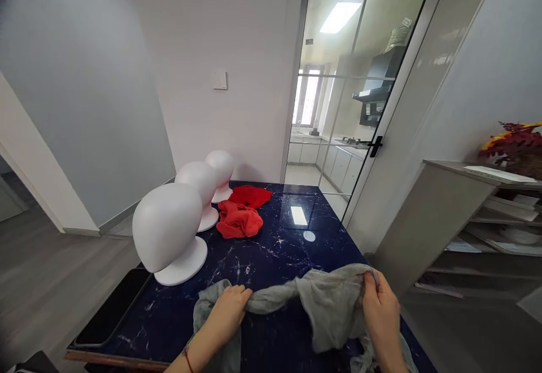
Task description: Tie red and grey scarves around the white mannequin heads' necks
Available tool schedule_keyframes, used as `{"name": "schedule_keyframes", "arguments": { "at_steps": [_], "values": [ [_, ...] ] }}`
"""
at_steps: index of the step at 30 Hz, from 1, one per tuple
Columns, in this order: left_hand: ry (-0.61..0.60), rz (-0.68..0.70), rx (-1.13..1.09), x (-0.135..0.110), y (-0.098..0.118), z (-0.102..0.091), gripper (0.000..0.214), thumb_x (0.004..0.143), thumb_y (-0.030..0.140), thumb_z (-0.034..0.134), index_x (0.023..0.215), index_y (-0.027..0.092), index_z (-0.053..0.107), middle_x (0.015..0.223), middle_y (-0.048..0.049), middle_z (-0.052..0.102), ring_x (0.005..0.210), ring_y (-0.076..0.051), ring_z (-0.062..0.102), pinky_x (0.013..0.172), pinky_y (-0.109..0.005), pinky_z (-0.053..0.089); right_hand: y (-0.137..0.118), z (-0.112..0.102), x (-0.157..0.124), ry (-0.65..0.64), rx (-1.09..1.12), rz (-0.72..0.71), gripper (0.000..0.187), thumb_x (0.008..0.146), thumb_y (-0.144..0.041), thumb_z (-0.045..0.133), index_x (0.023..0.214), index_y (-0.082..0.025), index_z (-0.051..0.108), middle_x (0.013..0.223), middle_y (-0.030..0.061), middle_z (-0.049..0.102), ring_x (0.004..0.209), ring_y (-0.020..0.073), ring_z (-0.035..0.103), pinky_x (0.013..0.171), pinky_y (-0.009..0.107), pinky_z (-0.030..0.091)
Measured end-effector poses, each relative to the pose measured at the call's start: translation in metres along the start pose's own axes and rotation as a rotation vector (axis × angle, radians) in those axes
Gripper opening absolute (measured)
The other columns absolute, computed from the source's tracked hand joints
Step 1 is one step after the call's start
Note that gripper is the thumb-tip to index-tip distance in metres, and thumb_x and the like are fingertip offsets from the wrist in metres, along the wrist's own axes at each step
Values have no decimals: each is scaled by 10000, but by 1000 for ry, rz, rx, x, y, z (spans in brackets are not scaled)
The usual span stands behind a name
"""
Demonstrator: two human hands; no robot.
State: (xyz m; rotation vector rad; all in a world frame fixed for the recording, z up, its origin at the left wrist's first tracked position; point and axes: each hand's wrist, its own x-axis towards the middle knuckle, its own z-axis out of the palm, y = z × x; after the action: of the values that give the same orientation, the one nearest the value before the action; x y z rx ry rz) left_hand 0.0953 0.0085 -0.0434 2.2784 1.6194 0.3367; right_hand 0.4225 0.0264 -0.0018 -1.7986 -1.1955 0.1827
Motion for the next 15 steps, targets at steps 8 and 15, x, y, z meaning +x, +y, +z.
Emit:
{"name": "schedule_keyframes", "arguments": {
  "at_steps": [8,15],
  "values": [
    [178,7,-692,-24,36,-36,248,823,150,335,850,197,577,687,-4,588,643,-144,537,616,-233,392,-17,64,-89,-616,121,-495,670,736,-412,602,1350,-260,383,1246,67,559,1135,254,533,986,417,414],
    [657,41,-963,-64,18,-98,176,773,263,508,897,196,612,787,-14,604,706,-160,531,650,-236,434,-45,58,-74,-934,332,-303,374,878,-401,413,1161,-226,585,975,71,669,908,217,626,869,364,480]
  ]
}}
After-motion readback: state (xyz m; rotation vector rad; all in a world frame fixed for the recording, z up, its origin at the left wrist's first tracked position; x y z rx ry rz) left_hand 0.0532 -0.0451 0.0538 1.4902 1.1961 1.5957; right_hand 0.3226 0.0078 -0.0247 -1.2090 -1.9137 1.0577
